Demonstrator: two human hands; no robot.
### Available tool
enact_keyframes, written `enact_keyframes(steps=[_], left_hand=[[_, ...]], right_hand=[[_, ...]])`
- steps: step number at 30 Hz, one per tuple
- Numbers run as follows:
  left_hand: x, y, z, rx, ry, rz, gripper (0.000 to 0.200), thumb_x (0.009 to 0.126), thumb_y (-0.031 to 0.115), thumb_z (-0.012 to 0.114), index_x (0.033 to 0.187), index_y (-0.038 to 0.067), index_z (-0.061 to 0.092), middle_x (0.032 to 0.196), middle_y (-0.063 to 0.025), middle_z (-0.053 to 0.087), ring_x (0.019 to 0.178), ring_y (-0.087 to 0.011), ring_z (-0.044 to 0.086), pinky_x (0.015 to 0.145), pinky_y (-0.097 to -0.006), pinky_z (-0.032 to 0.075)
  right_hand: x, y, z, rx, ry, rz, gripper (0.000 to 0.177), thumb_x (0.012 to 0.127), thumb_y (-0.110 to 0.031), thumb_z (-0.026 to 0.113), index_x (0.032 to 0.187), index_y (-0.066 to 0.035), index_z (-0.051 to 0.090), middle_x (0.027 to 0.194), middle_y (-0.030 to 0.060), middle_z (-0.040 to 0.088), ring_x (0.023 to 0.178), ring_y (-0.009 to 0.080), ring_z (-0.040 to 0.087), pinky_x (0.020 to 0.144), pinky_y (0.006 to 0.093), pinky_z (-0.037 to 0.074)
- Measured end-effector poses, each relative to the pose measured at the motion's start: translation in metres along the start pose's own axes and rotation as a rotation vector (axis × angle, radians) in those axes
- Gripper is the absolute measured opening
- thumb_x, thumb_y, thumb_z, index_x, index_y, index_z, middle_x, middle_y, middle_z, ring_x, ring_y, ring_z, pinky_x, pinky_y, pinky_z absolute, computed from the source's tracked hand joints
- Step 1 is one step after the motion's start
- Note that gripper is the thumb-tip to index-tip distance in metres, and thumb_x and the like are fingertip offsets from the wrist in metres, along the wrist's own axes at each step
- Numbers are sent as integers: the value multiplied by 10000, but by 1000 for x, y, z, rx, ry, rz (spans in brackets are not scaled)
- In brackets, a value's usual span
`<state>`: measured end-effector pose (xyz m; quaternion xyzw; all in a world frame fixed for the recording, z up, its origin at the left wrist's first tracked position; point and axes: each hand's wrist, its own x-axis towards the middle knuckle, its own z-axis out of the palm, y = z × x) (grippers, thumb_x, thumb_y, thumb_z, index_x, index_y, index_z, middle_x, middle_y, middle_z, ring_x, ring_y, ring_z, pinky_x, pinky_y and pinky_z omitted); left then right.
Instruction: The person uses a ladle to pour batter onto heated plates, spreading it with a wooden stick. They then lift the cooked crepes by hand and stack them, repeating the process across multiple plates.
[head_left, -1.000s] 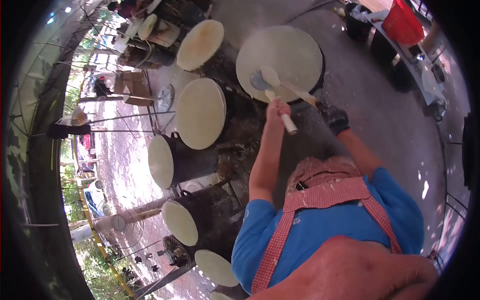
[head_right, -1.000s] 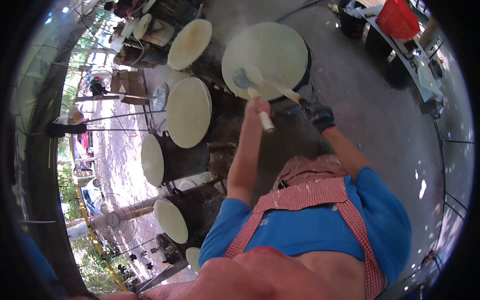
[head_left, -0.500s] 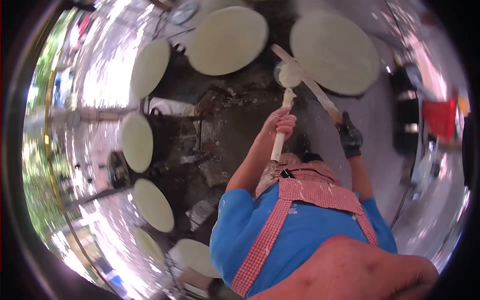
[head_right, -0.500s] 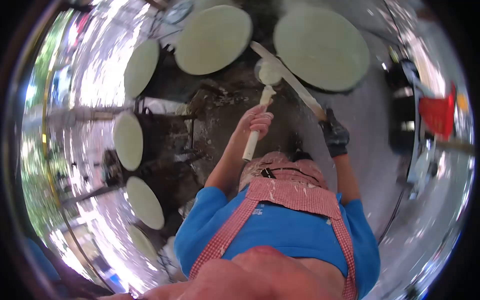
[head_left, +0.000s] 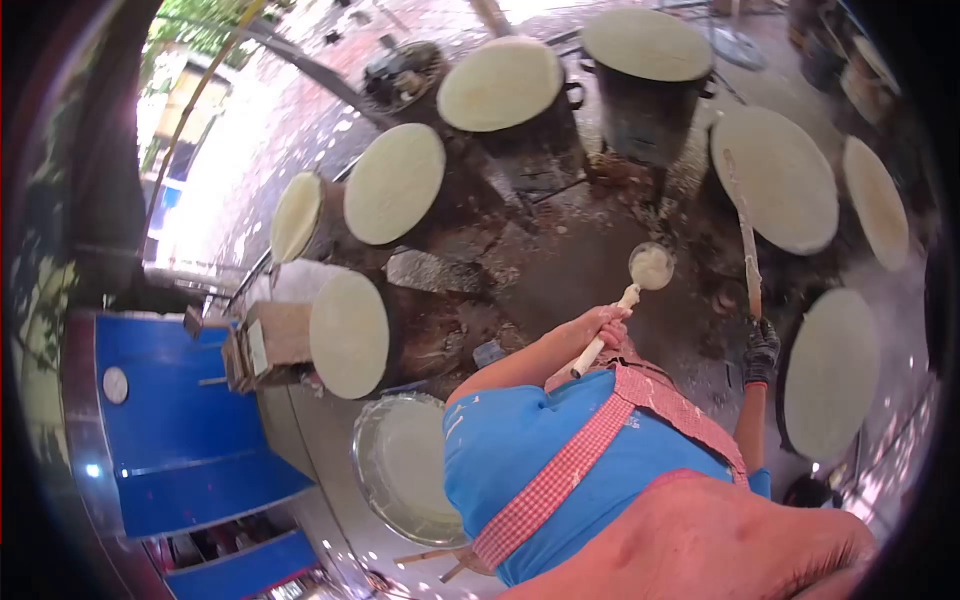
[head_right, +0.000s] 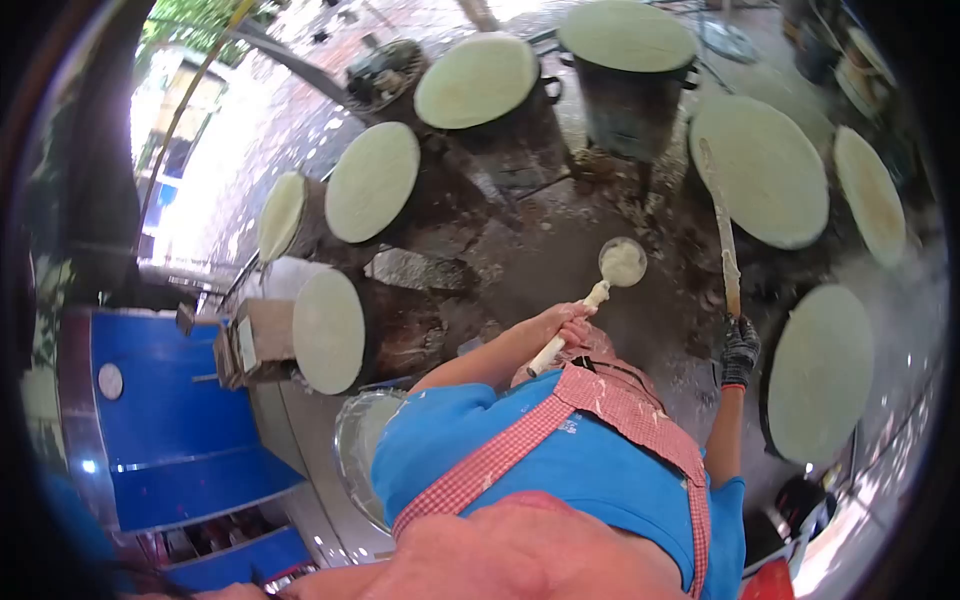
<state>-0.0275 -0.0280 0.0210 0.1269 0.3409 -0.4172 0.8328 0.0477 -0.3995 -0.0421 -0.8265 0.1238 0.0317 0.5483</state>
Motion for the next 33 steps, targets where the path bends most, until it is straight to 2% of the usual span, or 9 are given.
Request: enact_keyframes(steps=[3, 4, 8, 13, 17, 20, 23, 31, 33], left_hand=[[-28, 16, -46, -7, 78, 150, 167, 785, 134, 534, 768, 152, 369, 489, 38, 279, 344, -19, 256, 262, -139, 189], [-40, 25, -59, -50, 100, 181, 167, 784, 133, 535, 769, 151, 369, 489, 37, 280, 343, -20, 256, 262, -141, 190], [-91, 47, -89, -219, 151, 250, 168, 783, 132, 536, 771, 148, 370, 488, 35, 283, 339, -24, 255, 259, -145, 190], [-129, 65, -95, -349, 173, 269, 168, 781, 131, 538, 773, 144, 370, 488, 33, 287, 335, -28, 254, 255, -149, 190], [-133, 68, -100, -521, 94, 307, 166, 789, 136, 538, 780, 149, 373, 486, 34, 282, 330, -35, 253, 250, -158, 192], [-127, 75, -97, -454, 134, 439, 143, 798, 138, 530, 794, 149, 387, 487, 31, 284, 329, -35, 253, 249, -155, 192], [-111, 83, -95, -601, 35, 461, 119, 806, 142, 519, 816, 145, 401, 488, 31, 287, 328, -35, 251, 250, -153, 200], [-78, 97, -48, -844, -124, 568, 96, 837, 200, 469, 810, 110, 448, 502, 23, 300, 323, -41, 250, 244, -154, 189], [-67, 92, -49, -750, -195, 647, 144, 866, 212, 424, 980, 135, 469, 525, 20, 302, 337, -34, 243, 259, -156, 185]], right_hand=[[31, -10, 79, -158, -82, -230, 249, 796, -204, 538, 917, 8, 580, 729, 42, 598, 642, 98, 496, 606, 264, 402], [32, -33, 98, -108, -228, -85, 269, 778, -231, 546, 887, 12, 577, 753, 106, 603, 661, 195, 550, 620, 319, 414], [53, -134, 185, -592, -195, -372, 260, 747, -283, 536, 854, -51, 582, 797, 185, 564, 768, 339, 534, 649, 384, 416], [121, -200, 257, -541, -131, -309, 288, 754, -313, 514, 887, -65, 578, 823, 170, 576, 787, 339, 542, 672, 394, 421], [136, -211, 270, -811, -62, -565, 311, 764, -333, 501, 905, -65, 573, 804, 151, 581, 763, 314, 554, 668, 408, 424], [129, -213, 260, -1079, -381, -799, 339, 743, -363, 526, 969, -112, 559, 833, 129, 588, 758, 284, 566, 646, 387, 421], [145, -230, 280, -821, -521, -937, 386, 738, -381, 528, 1017, -115, 538, 852, 119, 592, 755, 279, 568, 666, 384, 416], [252, -311, 463, -1078, -756, -1258, 419, 695, -150, 496, 1114, -143, 474, 905, 148, 581, 774, 280, 569, 657, 395, 420], [255, -322, 499, -866, -635, -1596, 390, 688, -138, 481, 1077, -134, 493, 876, 148, 572, 718, 278, 571, 610, 396, 415]])
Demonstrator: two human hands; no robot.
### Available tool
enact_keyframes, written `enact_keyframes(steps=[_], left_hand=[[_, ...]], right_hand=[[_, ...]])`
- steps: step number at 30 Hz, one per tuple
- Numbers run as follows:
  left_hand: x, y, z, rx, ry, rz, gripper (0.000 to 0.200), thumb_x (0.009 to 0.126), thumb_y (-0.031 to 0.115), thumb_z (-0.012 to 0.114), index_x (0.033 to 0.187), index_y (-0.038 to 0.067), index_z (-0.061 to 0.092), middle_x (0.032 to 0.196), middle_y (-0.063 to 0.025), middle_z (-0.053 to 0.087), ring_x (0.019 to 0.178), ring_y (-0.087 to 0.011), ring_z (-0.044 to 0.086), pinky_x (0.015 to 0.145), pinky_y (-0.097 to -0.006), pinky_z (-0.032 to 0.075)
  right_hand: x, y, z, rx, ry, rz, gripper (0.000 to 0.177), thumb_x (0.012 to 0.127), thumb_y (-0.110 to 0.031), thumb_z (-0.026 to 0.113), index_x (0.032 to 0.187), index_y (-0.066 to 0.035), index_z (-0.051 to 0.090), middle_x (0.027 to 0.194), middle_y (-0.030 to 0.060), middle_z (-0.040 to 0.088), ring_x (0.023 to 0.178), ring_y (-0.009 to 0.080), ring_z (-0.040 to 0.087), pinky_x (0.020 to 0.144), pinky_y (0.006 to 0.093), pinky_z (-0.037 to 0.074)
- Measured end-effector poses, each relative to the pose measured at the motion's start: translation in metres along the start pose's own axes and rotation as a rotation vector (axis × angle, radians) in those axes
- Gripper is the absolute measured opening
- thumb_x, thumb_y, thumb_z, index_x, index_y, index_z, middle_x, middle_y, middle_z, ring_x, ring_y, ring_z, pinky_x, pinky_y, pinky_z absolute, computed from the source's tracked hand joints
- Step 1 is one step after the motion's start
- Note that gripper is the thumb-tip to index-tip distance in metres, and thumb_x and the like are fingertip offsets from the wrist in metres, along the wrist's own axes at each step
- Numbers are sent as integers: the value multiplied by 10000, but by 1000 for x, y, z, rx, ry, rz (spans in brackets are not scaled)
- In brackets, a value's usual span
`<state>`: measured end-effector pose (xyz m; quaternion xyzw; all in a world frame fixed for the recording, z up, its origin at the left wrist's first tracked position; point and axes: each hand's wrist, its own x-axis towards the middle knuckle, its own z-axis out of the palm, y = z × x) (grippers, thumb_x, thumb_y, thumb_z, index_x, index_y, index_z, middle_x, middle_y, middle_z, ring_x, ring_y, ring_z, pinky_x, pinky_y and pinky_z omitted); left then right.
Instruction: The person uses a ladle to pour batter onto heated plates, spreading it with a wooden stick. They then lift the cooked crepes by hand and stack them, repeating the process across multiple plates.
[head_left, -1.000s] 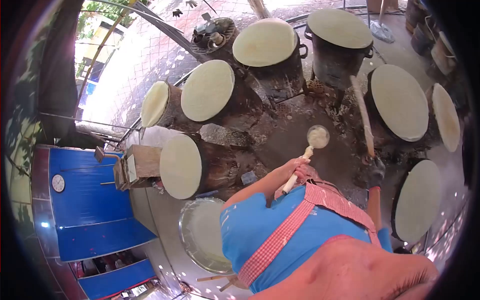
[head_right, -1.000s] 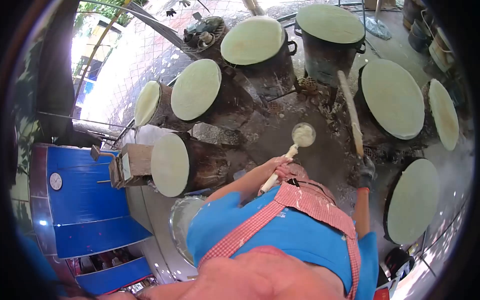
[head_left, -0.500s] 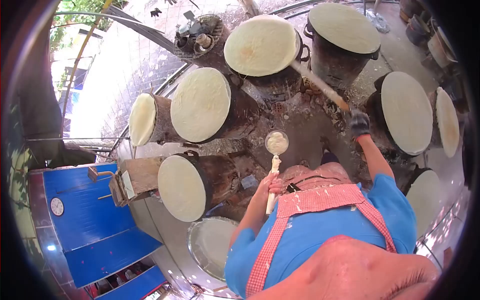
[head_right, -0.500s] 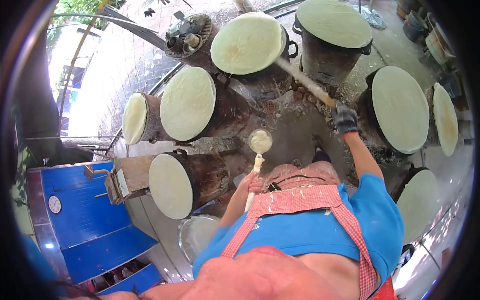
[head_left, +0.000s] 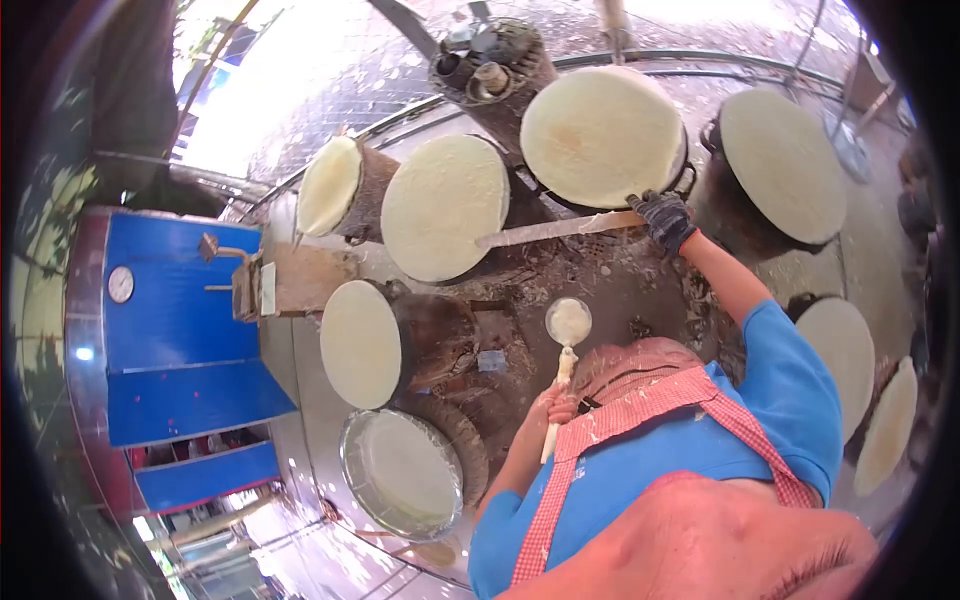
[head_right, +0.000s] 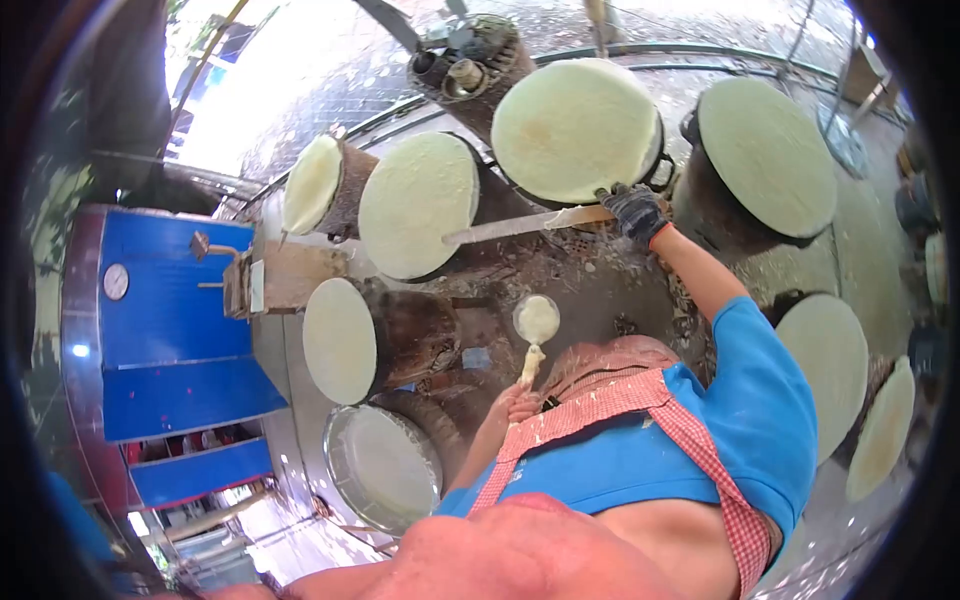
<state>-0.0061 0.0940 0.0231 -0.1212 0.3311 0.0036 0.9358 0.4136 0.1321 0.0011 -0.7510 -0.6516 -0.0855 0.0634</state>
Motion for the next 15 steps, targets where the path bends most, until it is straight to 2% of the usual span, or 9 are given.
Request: enact_keyframes(steps=[2, 4, 8, 10, 11, 12, 13, 14, 15], left_hand=[[4, -9, -3, 4, -57, 43, 155, 867, 207, 423, 1002, 141, 463, 528, 21, 300, 339, -32, 242, 263, -154, 187], [2, -16, -5, -15, -67, 92, 169, 868, 203, 422, 1024, 146, 458, 531, 22, 298, 341, -31, 242, 266, -151, 190], [-2, -28, -22, -18, -68, 209, 203, 870, 194, 421, 1068, 157, 446, 536, 25, 294, 344, -28, 242, 273, -147, 194], [-8, -32, -22, -13, -61, 251, 222, 870, 189, 420, 1089, 162, 441, 538, 26, 292, 346, -26, 241, 276, -145, 197], [-12, -33, -11, -20, -67, 256, 222, 870, 189, 420, 1089, 162, 441, 538, 26, 292, 346, -26, 241, 276, -145, 197], [-19, -34, 9, -20, 78, 276, 133, 858, 245, 431, 896, 119, 409, 490, 26, 279, 322, -39, 231, 260, -163, 192], [-25, -34, 19, -20, 223, 295, 273, 846, 300, 441, 703, 76, 378, 441, 27, 266, 299, -52, 220, 244, -181, 187], [-28, -33, 15, -28, 215, 299, 273, 846, 300, 441, 703, 76, 378, 441, 27, 266, 299, -52, 220, 244, -181, 187], [-32, -32, 9, 17, 194, 330, 256, 848, 285, 440, 707, 81, 380, 449, 27, 271, 305, -48, 225, 247, -176, 182]], right_hand=[[26, 8, 9, 42, 59, -79, 327, 686, -142, 473, 1007, -115, 523, 850, 130, 559, 685, 275, 563, 570, 390, 403], [47, 22, 26, 31, -23, -285, 242, 685, -154, 470, 911, -94, 529, 838, 128, 562, 663, 273, 562, 565, 393, 409], [111, 48, -38, -240, -124, -403, 95, 691, -124, 450, 763, -86, 499, 719, 97, 557, 596, 257, 557, 501, 336, 420], [164, 71, -80, -71, -61, -287, 95, 708, -116, 432, 762, -78, 499, 646, 80, 521, 575, 228, 550, 485, 306, 426], [200, 107, -67, 42, 284, -513, 116, 728, -131, 419, 776, -59, 496, 640, 108, 514, 576, 234, 546, 513, 325, 447], [241, 155, -44, 329, 255, -457, 87, 747, -90, 475, 774, -30, 531, 635, 112, 526, 577, 239, 527, 535, 311, 435], [243, 118, -135, -70, 139, -336, 93, 741, -69, 494, 814, -27, 535, 683, 129, 536, 583, 220, 511, 539, 280, 426], [283, 146, -127, 341, 428, -519, 78, 752, -93, 510, 785, -32, 545, 666, 97, 542, 578, 184, 507, 525, 262, 409], [304, 144, -145, 72, 465, -521, 94, 759, -114, 522, 735, -29, 552, 619, 73, 533, 540, 165, 494, 489, 261, 399]])
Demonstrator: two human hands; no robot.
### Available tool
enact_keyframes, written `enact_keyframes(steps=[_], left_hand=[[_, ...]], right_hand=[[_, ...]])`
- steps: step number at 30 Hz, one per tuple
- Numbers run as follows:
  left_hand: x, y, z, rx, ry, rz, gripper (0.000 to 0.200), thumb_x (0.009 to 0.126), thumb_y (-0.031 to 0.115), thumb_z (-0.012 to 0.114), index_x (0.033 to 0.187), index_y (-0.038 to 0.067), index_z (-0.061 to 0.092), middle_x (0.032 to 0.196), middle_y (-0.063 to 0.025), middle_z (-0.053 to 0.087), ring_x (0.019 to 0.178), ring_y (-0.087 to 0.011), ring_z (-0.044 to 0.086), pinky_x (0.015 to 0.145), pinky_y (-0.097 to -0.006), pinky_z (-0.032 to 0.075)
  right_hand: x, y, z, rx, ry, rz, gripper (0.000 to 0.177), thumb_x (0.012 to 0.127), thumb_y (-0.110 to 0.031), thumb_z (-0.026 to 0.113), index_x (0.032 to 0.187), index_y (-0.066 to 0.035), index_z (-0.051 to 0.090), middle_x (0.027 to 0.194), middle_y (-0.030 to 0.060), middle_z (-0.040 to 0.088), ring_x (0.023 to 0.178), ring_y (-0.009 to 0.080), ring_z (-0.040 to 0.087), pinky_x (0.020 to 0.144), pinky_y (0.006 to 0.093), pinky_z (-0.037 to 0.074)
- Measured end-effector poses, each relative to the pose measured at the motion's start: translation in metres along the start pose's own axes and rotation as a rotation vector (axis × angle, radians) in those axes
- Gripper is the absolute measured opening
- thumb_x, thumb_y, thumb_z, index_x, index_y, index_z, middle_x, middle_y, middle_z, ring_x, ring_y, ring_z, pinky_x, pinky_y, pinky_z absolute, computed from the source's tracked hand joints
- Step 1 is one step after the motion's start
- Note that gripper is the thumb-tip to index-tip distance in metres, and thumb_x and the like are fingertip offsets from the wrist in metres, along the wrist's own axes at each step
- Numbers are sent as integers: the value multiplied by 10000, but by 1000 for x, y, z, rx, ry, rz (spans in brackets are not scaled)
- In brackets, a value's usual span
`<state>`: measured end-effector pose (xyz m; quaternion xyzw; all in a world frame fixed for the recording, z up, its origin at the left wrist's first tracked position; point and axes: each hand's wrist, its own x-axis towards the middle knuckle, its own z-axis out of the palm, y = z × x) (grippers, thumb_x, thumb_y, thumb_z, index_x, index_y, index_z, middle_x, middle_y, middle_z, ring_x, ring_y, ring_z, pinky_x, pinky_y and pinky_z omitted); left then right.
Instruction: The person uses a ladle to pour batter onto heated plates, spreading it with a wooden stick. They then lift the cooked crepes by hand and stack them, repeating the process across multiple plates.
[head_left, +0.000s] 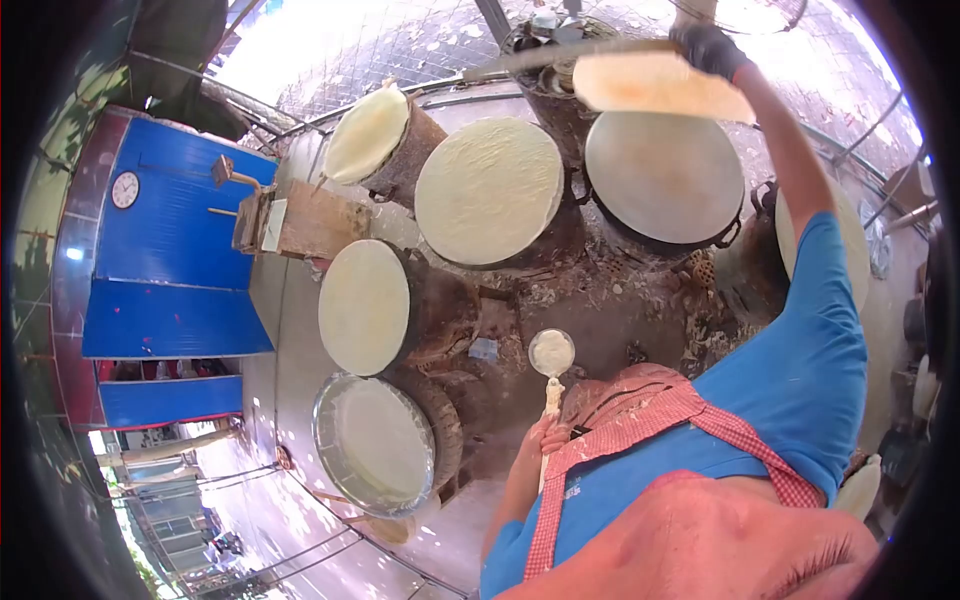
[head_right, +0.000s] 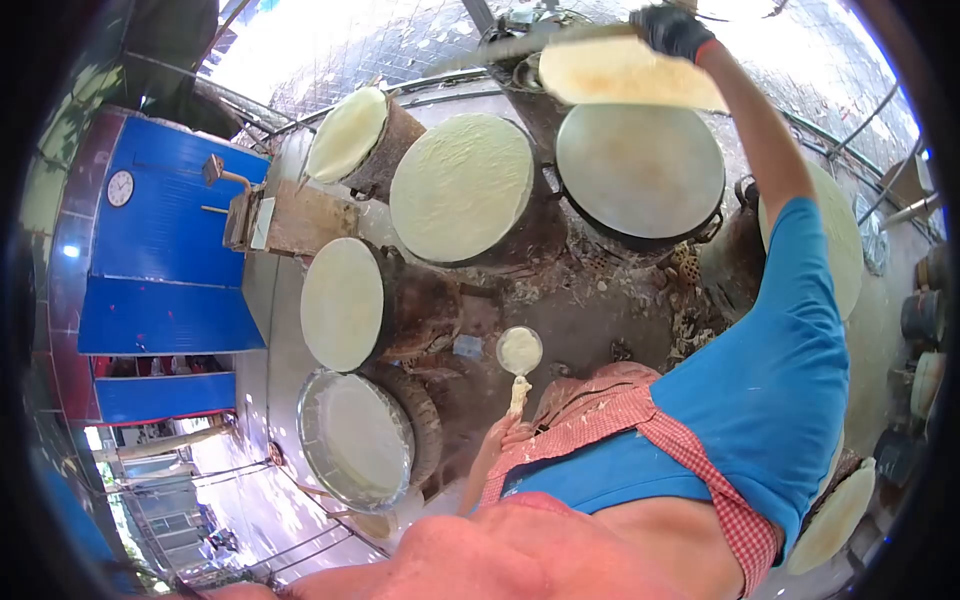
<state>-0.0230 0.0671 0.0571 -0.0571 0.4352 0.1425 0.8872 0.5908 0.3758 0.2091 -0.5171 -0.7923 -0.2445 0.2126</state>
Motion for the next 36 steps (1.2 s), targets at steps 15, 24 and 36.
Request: enact_keyframes(steps=[15, 24, 36], left_hand=[[-64, 54, -89, -250, 40, 286, 155, 809, 159, 512, 923, 167, 408, 502, 35, 332, 320, -29, 278, 253, -160, 215], [-54, 82, -102, -412, 86, 456, 128, 828, 201, 500, 889, 173, 391, 469, 43, 259, 317, -30, 242, 260, -146, 191], [-34, 129, -89, -766, 58, 573, 175, 842, 217, 464, 1005, 162, 434, 517, 21, 293, 334, -42, 261, 273, -162, 226]], right_hand=[[357, -279, 6, -215, -802, 281, 293, 656, -150, 532, 944, -124, 582, 1102, 92, 512, 991, 319, 504, 669, 720, 341], [525, -253, 174, 463, -365, 258, 153, 568, -139, 584, 692, -55, 611, 620, 101, 571, 549, 211, 537, 487, 353, 430], [469, -297, 567, 896, -270, 1140, 292, 737, -303, 525, 739, -22, 606, 581, 102, 578, 470, 195, 554, 448, 363, 432]])
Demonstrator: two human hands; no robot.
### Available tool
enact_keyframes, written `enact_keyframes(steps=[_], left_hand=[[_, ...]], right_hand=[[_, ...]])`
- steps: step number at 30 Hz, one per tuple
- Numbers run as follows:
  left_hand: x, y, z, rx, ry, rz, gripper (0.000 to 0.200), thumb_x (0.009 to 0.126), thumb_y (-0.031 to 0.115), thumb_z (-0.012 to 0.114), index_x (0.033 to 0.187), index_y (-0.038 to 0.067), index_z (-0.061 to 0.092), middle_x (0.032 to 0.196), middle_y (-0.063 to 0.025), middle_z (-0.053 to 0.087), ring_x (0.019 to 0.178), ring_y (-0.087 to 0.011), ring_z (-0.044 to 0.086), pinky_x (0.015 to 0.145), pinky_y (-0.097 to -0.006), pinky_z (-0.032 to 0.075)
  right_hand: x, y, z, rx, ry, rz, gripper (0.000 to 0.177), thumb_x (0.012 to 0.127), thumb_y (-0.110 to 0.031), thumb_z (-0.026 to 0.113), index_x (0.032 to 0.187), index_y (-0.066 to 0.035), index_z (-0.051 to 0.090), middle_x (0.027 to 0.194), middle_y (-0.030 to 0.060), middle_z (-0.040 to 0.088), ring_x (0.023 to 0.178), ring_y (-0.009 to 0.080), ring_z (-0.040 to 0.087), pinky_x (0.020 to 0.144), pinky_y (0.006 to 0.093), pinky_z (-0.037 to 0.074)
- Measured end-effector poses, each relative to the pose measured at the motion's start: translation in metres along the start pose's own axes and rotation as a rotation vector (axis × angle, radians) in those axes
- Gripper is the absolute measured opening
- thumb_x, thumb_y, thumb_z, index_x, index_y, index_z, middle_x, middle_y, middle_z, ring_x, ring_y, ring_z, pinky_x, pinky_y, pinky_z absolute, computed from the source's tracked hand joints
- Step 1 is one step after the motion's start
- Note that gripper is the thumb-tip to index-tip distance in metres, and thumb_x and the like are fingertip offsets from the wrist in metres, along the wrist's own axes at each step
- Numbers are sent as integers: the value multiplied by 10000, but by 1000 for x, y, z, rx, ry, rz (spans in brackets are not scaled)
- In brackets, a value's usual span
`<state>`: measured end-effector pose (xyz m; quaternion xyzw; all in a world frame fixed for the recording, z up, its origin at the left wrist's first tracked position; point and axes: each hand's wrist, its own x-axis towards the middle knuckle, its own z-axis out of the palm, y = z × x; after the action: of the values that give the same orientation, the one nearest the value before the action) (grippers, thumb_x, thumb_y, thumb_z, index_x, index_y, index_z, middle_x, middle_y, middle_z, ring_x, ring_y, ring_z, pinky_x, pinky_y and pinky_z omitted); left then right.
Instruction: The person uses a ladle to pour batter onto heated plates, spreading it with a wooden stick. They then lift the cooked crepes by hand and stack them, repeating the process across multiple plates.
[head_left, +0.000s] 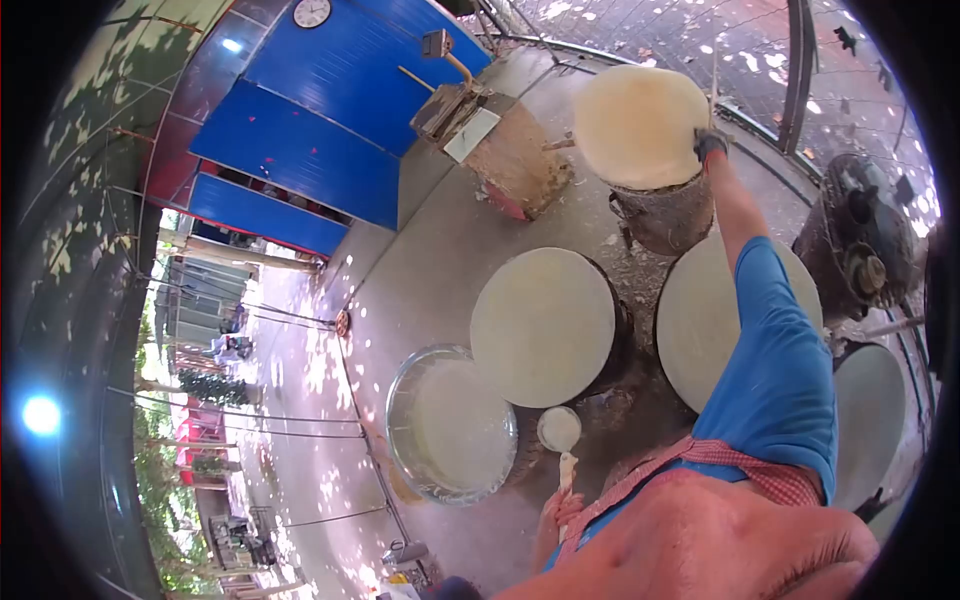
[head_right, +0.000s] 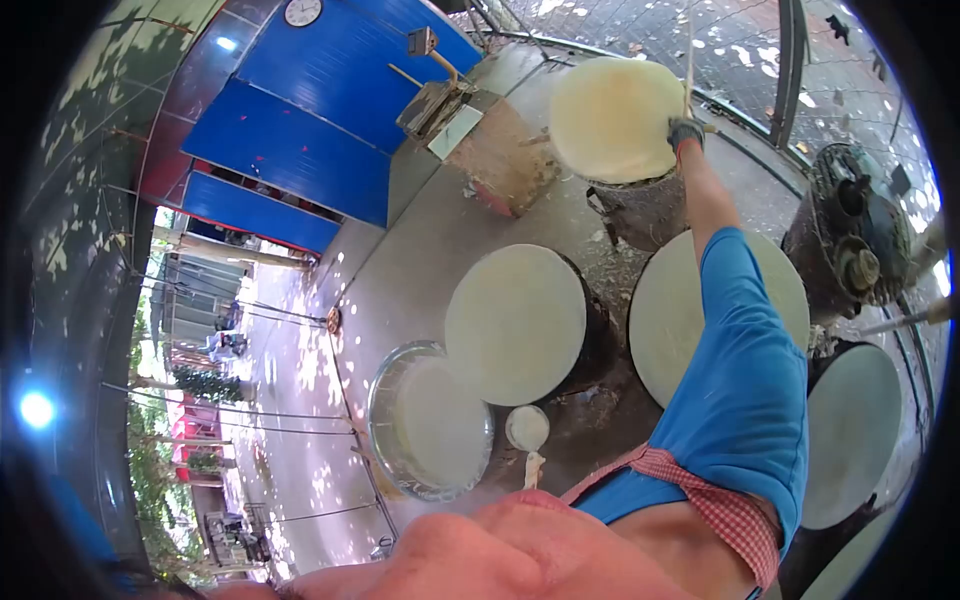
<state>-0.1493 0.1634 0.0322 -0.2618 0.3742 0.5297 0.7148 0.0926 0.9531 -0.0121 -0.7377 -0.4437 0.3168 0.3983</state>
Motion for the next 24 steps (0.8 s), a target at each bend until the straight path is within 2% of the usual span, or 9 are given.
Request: enact_keyframes(steps=[5, 12, 13, 14, 17, 19, 21, 23, 24], left_hand=[[-9, 2, 20, -53, 51, 38, 193, 844, 220, 458, 1028, 164, 439, 526, 17, 299, 337, -44, 264, 276, -165, 232], [-18, 1, 27, -207, -74, 83, 221, 847, 223, 449, 1061, 167, 445, 538, 11, 307, 342, -48, 268, 279, -168, 241], [-24, -4, 17, -322, -126, 42, 282, 855, 284, 423, 1130, 225, 405, 552, 5, 315, 353, -58, 273, 291, -195, 251], [-21, 6, 13, -426, -198, 8, 344, 862, 344, 396, 1200, 283, 364, 565, -1, 324, 364, -68, 279, 303, -221, 261], [-42, 12, 28, -558, -374, 247, 370, 875, 245, 405, 1236, 249, 326, 569, -4, 319, 349, -70, 294, 291, -203, 286], [-53, 21, 13, -573, -542, 409, 373, 886, 197, 381, 1250, 234, 311, 583, -9, 320, 372, -72, 312, 294, -188, 296], [-59, 38, -22, -560, -671, 529, 388, 866, 147, 411, 1236, 224, 323, 638, -19, 340, 419, -81, 324, 303, -168, 297], [-69, 67, -64, -458, -605, 639, 396, 829, 105, 475, 1192, 198, 350, 719, -31, 359, 475, -95, 342, 318, -157, 301], [-73, 86, -85, -389, -521, 687, 385, 817, 96, 492, 1167, 180, 356, 755, -37, 364, 502, -101, 352, 326, -162, 307]], right_hand=[[-43, 28, 12, 226, 50, 305, 330, 670, -304, 535, 840, -32, 612, 729, 185, 598, 669, 304, 600, 568, 415, 447], [-2, 71, -17, -330, 271, -328, 505, 702, -490, 482, 863, -27, 603, 835, 197, 592, 794, 355, 566, 654, 428, 423], [-25, 53, -25, -368, 196, -472, 566, 734, -551, 428, 991, -65, 567, 947, 205, 564, 915, 344, 526, 743, 408, 398], [-48, 25, -30, -538, -49, -298, 622, 718, -575, 439, 1054, -60, 530, 1009, 220, 534, 943, 351, 507, 761, 400, 394], [-122, 8, 8, -358, -204, -557, 560, 755, -505, 458, 1057, -38, 521, 1031, 199, 537, 962, 344, 502, 769, 397, 393], [-126, 59, 81, -282, -268, -1122, 443, 734, -414, 541, 987, -50, 565, 884, 160, 604, 806, 288, 570, 704, 368, 424], [-187, 67, 131, -126, -779, -1002, 352, 735, -335, 569, 964, -69, 575, 797, 103, 613, 680, 209, 566, 601, 316, 442], [-334, -3, 124, -118, -1233, -189, 342, 721, -320, 586, 956, -72, 580, 743, 74, 598, 584, 163, 535, 501, 282, 425], [-418, -55, 98, -362, -1261, -359, 339, 716, -318, 587, 947, -69, 582, 717, 77, 586, 559, 163, 528, 474, 288, 419]])
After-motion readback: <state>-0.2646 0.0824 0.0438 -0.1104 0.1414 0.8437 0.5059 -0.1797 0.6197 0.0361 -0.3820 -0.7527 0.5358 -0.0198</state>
